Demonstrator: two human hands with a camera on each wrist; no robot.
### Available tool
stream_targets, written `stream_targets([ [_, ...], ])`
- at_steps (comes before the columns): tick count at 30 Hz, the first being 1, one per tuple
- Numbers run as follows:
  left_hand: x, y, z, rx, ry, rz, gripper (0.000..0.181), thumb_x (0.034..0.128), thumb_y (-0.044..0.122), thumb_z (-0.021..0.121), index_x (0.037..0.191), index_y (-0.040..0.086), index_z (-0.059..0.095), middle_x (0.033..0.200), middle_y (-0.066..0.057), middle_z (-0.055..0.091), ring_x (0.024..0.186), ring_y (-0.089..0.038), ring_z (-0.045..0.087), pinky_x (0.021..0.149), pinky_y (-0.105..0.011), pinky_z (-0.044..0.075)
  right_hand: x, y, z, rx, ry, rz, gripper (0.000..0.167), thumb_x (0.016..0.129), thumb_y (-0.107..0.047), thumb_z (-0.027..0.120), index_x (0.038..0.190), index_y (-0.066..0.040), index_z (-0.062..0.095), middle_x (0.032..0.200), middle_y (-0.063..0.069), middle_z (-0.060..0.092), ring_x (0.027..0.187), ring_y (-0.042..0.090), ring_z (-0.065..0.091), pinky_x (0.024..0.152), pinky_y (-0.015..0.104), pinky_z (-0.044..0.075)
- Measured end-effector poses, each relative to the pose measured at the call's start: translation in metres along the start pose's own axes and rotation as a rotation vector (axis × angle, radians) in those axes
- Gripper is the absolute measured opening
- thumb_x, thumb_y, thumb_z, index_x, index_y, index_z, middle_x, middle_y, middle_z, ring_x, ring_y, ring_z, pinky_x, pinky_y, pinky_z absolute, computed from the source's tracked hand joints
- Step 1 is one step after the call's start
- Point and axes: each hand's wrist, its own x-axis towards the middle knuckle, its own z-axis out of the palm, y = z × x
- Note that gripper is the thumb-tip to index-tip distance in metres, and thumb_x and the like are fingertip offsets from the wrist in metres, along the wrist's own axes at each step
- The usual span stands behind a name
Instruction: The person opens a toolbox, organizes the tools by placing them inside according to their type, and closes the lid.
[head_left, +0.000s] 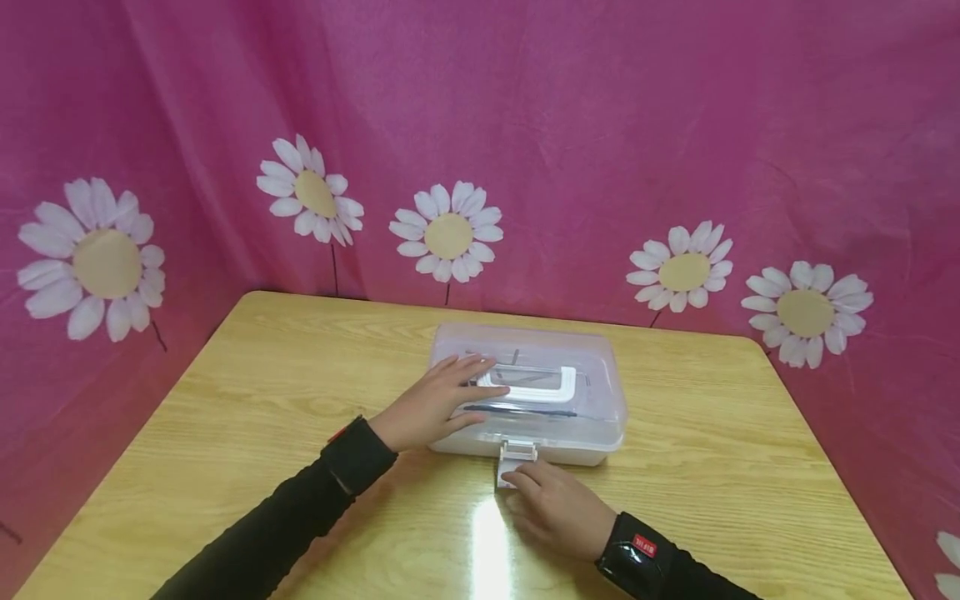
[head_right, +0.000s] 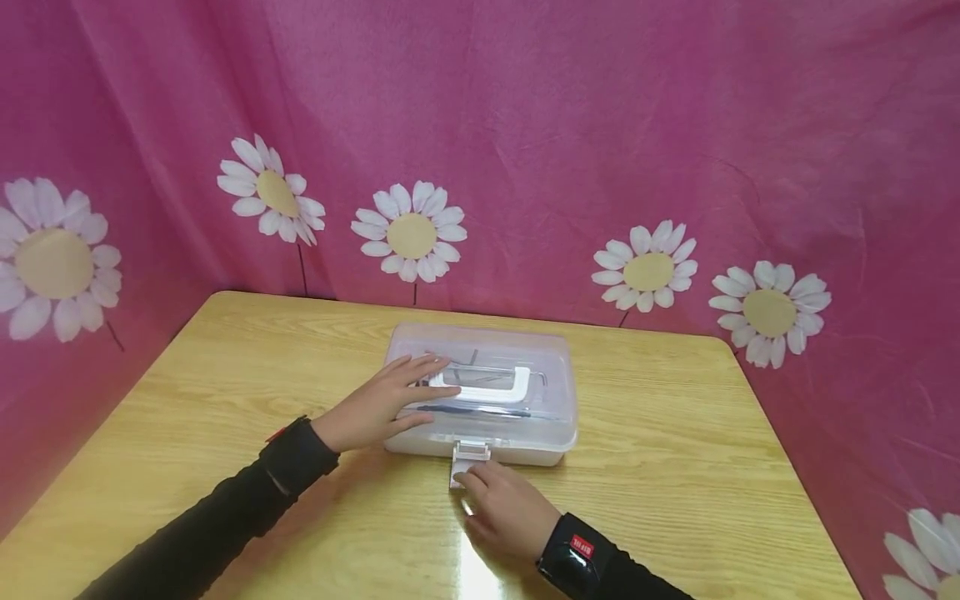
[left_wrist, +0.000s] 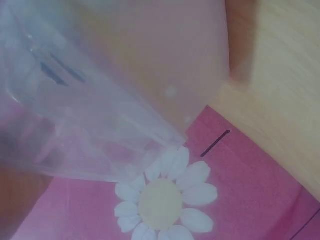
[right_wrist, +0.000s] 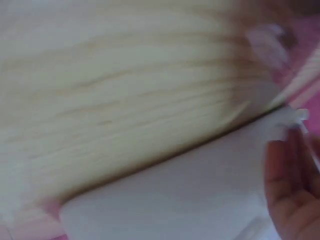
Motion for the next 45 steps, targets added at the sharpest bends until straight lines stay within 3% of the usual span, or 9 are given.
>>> stream_targets([
  [7, 0.000, 0.000, 0.000, -0.001, 0.004, -0.005, 0.047, 0.0906, 0.030, 0.061, 0.136, 0.026, 0.051, 0.149, -0.010, 0.039, 0.140, -0.028, 0.031, 0.115, -0.049, 0.021, 0.010, 0.000, -0.018, 0.029, 0.282, -0.088, 0.045, 0.056, 0.003, 0.079, 0.096, -0.010, 0.063, 0.091, -0.001, 0.060, 0.084, 0.012, 0.059, 0.075, 0.024, 0.050],
  [12, 0.000, 0.001, 0.000, 0.000, -0.010, -0.008, 0.047, 0.0914, 0.031, 0.060, 0.137, 0.026, 0.050, 0.149, -0.010, 0.038, 0.140, -0.028, 0.030, 0.115, -0.049, 0.020, 0.022, 0.010, -0.034, -0.064, 0.436, -0.086, 0.038, 0.061, 0.000, 0.081, 0.095, -0.007, 0.066, 0.091, 0.003, 0.065, 0.086, 0.016, 0.061, 0.078, 0.028, 0.051],
  [13, 0.000, 0.001, 0.000, 0.000, -0.013, -0.012, 0.047, 0.0915, 0.031, 0.060, 0.137, 0.026, 0.049, 0.149, -0.009, 0.037, 0.141, -0.028, 0.030, 0.115, -0.049, 0.020, 0.024, 0.013, -0.034, -0.103, 0.449, -0.092, 0.028, 0.070, -0.002, 0.078, 0.096, -0.006, 0.067, 0.092, 0.005, 0.065, 0.086, 0.017, 0.061, 0.078, 0.029, 0.051],
  [16, 0.001, 0.002, 0.001, 0.010, -0.024, -0.029, 0.047, 0.0921, 0.033, 0.058, 0.137, 0.027, 0.049, 0.150, -0.008, 0.036, 0.141, -0.026, 0.029, 0.116, -0.048, 0.020, 0.025, 0.019, -0.027, -0.223, 0.467, -0.124, 0.015, 0.090, -0.009, 0.059, 0.101, -0.003, 0.065, 0.097, 0.010, 0.065, 0.089, 0.022, 0.061, 0.080, 0.031, 0.052],
  [18, 0.000, 0.002, 0.001, 0.013, -0.028, -0.037, 0.046, 0.0923, 0.033, 0.058, 0.137, 0.028, 0.048, 0.151, -0.007, 0.036, 0.142, -0.026, 0.028, 0.116, -0.047, 0.020, 0.025, 0.022, -0.017, -0.294, 0.496, -0.153, 0.024, 0.098, -0.013, 0.042, 0.104, -0.001, 0.063, 0.100, 0.013, 0.064, 0.090, 0.024, 0.061, 0.080, 0.033, 0.051],
  [19, 0.000, 0.001, 0.001, 0.018, -0.031, -0.040, 0.046, 0.0925, 0.034, 0.057, 0.138, 0.029, 0.048, 0.151, -0.007, 0.036, 0.142, -0.025, 0.028, 0.116, -0.047, 0.020, 0.025, 0.024, -0.012, -0.332, 0.513, -0.162, 0.031, 0.100, -0.013, 0.034, 0.104, 0.000, 0.062, 0.100, 0.013, 0.063, 0.091, 0.025, 0.060, 0.080, 0.034, 0.051],
  [25, 0.000, 0.001, 0.001, 0.022, -0.016, -0.026, 0.046, 0.0925, 0.033, 0.058, 0.137, 0.027, 0.049, 0.150, -0.008, 0.037, 0.141, -0.026, 0.030, 0.116, -0.047, 0.020, 0.025, 0.029, 0.010, -0.500, 0.564, -0.177, 0.036, 0.100, -0.008, 0.028, 0.100, -0.001, 0.063, 0.094, 0.010, 0.061, 0.089, 0.024, 0.058, 0.077, 0.033, 0.048],
  [32, 0.000, 0.001, 0.001, 0.029, -0.016, -0.022, 0.046, 0.0922, 0.033, 0.058, 0.137, 0.027, 0.049, 0.150, -0.008, 0.037, 0.141, -0.025, 0.030, 0.116, -0.046, 0.020, 0.022, 0.028, 0.016, -0.427, 0.569, -0.160, 0.035, 0.100, -0.017, 0.035, 0.103, 0.002, 0.065, 0.094, 0.012, 0.062, 0.087, 0.024, 0.059, 0.074, 0.033, 0.049],
  [45, 0.001, 0.003, 0.000, 0.011, -0.020, -0.033, 0.046, 0.0916, 0.031, 0.060, 0.136, 0.027, 0.050, 0.150, -0.008, 0.037, 0.141, -0.025, 0.030, 0.116, -0.046, 0.020, 0.022, 0.027, 0.018, -0.365, 0.564, -0.150, 0.038, 0.102, -0.014, 0.030, 0.102, 0.002, 0.065, 0.092, 0.010, 0.061, 0.085, 0.023, 0.058, 0.072, 0.033, 0.047],
])
